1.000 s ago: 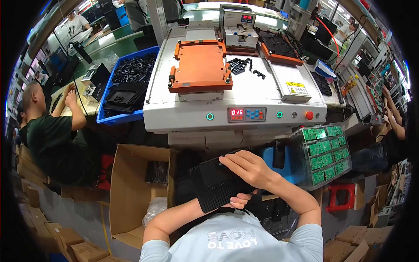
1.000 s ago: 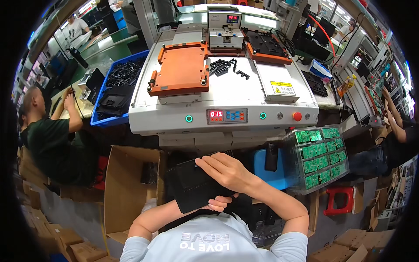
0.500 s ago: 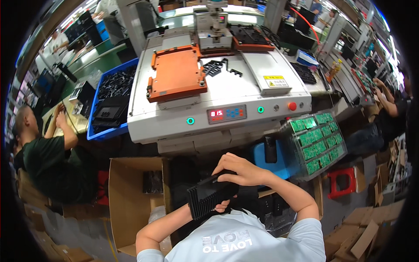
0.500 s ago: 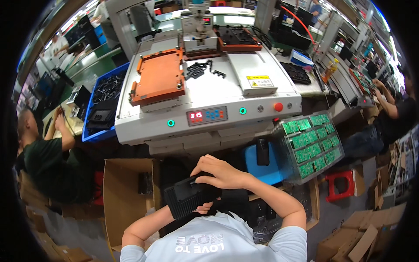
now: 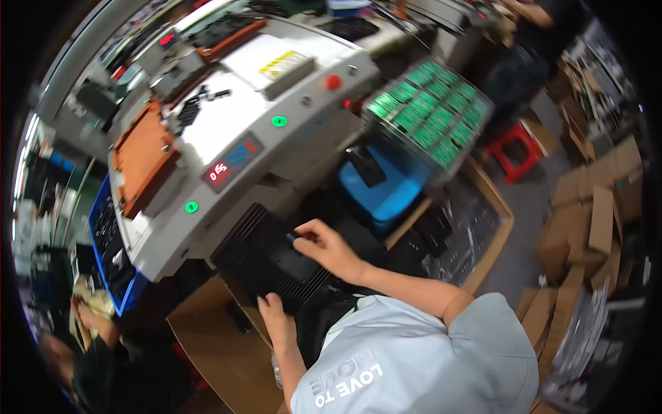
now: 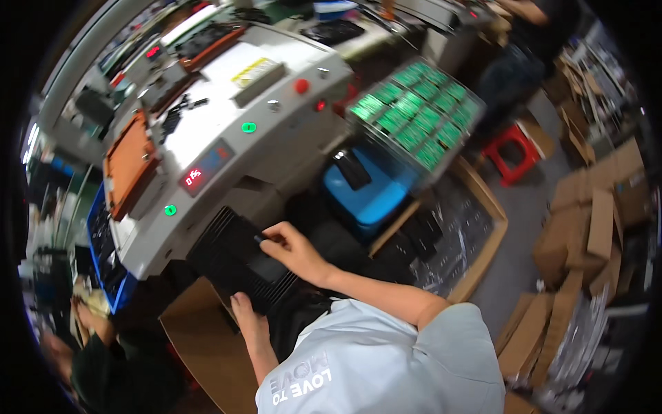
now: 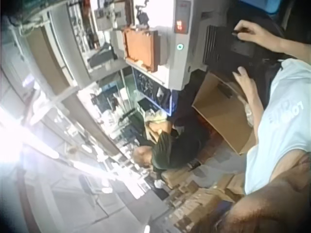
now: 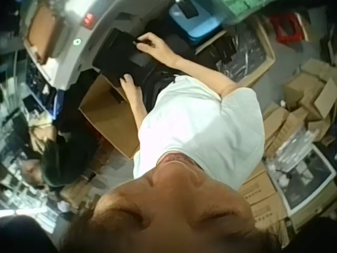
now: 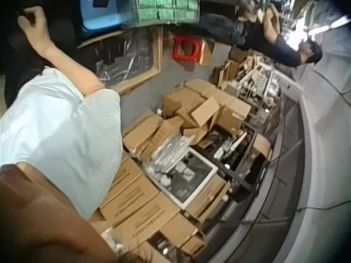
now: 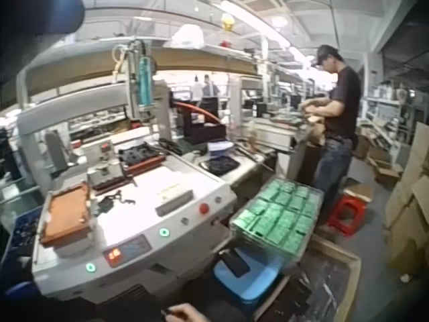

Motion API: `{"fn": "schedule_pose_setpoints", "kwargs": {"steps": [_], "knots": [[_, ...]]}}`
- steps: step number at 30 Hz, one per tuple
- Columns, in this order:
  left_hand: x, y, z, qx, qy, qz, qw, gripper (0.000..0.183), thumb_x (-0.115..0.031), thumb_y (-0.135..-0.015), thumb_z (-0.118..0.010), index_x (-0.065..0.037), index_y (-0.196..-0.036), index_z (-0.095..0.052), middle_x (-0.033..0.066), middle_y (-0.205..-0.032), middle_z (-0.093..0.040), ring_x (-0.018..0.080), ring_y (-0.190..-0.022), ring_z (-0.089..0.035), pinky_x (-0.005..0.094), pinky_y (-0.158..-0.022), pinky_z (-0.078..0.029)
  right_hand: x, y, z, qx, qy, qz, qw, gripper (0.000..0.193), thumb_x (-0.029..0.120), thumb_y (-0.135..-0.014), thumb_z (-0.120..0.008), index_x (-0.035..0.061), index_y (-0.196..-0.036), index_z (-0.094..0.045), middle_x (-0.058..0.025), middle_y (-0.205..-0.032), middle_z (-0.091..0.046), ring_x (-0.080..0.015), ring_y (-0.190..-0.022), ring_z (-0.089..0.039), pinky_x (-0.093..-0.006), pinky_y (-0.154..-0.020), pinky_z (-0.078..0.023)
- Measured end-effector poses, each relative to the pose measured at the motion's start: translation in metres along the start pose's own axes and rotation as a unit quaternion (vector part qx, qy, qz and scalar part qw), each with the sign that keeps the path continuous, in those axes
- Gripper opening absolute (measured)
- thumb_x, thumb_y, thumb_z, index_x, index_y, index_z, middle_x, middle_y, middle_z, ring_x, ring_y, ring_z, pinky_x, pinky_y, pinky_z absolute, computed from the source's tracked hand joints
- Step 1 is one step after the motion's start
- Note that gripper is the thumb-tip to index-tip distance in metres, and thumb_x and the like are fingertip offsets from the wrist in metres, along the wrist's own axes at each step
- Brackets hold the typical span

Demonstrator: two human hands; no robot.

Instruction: Assembling electronic components using an industrial machine and packing them into boxes.

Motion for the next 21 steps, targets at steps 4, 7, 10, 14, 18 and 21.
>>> {"fn": "schedule_pose_setpoints", "kwargs": {"steps": [4, 7, 10, 14, 18, 21], "knots": [[-0.010, 0.014, -0.038, 0.037, 0.043, 0.049, 0.997, 0.058, -0.005, -0.084, -0.063, -0.002, -0.136, -0.037, 0.0147, -0.119, -0.053, 0.0258, -0.104, -0.058, 0.0377, -0.081, -0.054, -0.015, 0.021, 0.012, 0.021, -0.055, -0.012, 0.998, 0.028, 0.015, -0.092, -0.058, 0.0041, -0.116, -0.050, -0.0036, -0.102, -0.058, -0.0090, -0.090, -0.056, -0.0231, -0.078, -0.046], [0.001, 0.018, -0.042, 0.045, 0.035, 0.074, 0.996, 0.058, -0.008, -0.083, -0.064, -0.003, -0.134, -0.038, 0.0148, -0.118, -0.054, 0.0261, -0.103, -0.058, 0.0381, -0.081, -0.054, -0.022, 0.038, 0.081, -0.024, -0.026, -0.031, 0.999, 0.026, 0.015, -0.092, -0.058, 0.0046, -0.114, -0.053, -0.0045, -0.102, -0.061, -0.0103, -0.085, -0.058, -0.0246, -0.074, -0.048], [0.007, 0.024, -0.039, 0.046, 0.024, 0.100, 0.994, 0.058, -0.011, -0.082, -0.067, -0.005, -0.133, -0.040, 0.0134, -0.117, -0.055, 0.0260, -0.104, -0.058, 0.0392, -0.082, -0.054, -0.084, 0.070, 0.224, -0.306, 0.132, -0.022, 0.943, 0.019, 0.016, -0.090, -0.059, 0.0037, -0.105, -0.059, -0.0059, -0.092, -0.064, -0.0123, -0.077, -0.060, -0.0266, -0.069, -0.049], [0.014, 0.023, -0.038, 0.064, 0.036, 0.092, 0.993, 0.057, -0.018, -0.082, -0.070, -0.008, -0.131, -0.042, 0.0104, -0.117, -0.056, 0.0246, -0.104, -0.058, 0.0378, -0.082, -0.053, -0.187, 0.169, 0.377, -0.412, 0.539, -0.193, 0.709, 0.057, 0.024, -0.073, -0.075, 0.0020, -0.120, -0.050, -0.0176, -0.112, -0.057, -0.0311, -0.104, -0.056, -0.0411, -0.089, -0.044], [0.008, 0.030, -0.040, 0.045, 0.000, 0.108, 0.993, 0.056, -0.024, -0.084, -0.068, -0.008, -0.131, -0.043, 0.0082, -0.114, -0.058, 0.0220, -0.103, -0.058, 0.0368, -0.083, -0.052, -0.254, 0.215, 0.410, -0.290, 0.597, -0.380, 0.645, 0.098, 0.025, -0.063, -0.083, 0.0061, -0.139, -0.024, -0.0186, -0.139, -0.034, -0.0334, -0.129, -0.034, -0.0406, -0.106, -0.029], [0.010, 0.028, -0.036, 0.045, -0.004, 0.104, 0.994, 0.054, -0.023, -0.085, -0.068, -0.006, -0.130, -0.044, 0.0077, -0.114, -0.058, 0.0214, -0.102, -0.058, 0.0358, -0.084, -0.051, -0.268, 0.223, 0.426, -0.302, 0.589, -0.376, 0.648, 0.097, 0.022, -0.062, -0.084, 0.0068, -0.138, -0.025, -0.0191, -0.137, -0.036, -0.0334, -0.128, -0.035, -0.0403, -0.107, -0.029]]}}
Point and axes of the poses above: each hand's wrist, its own y-axis away from the middle knuckle, its own z-axis out of the back of the hand, x = y × z, the point moved 7 cm from there along -y, towards the middle knuckle
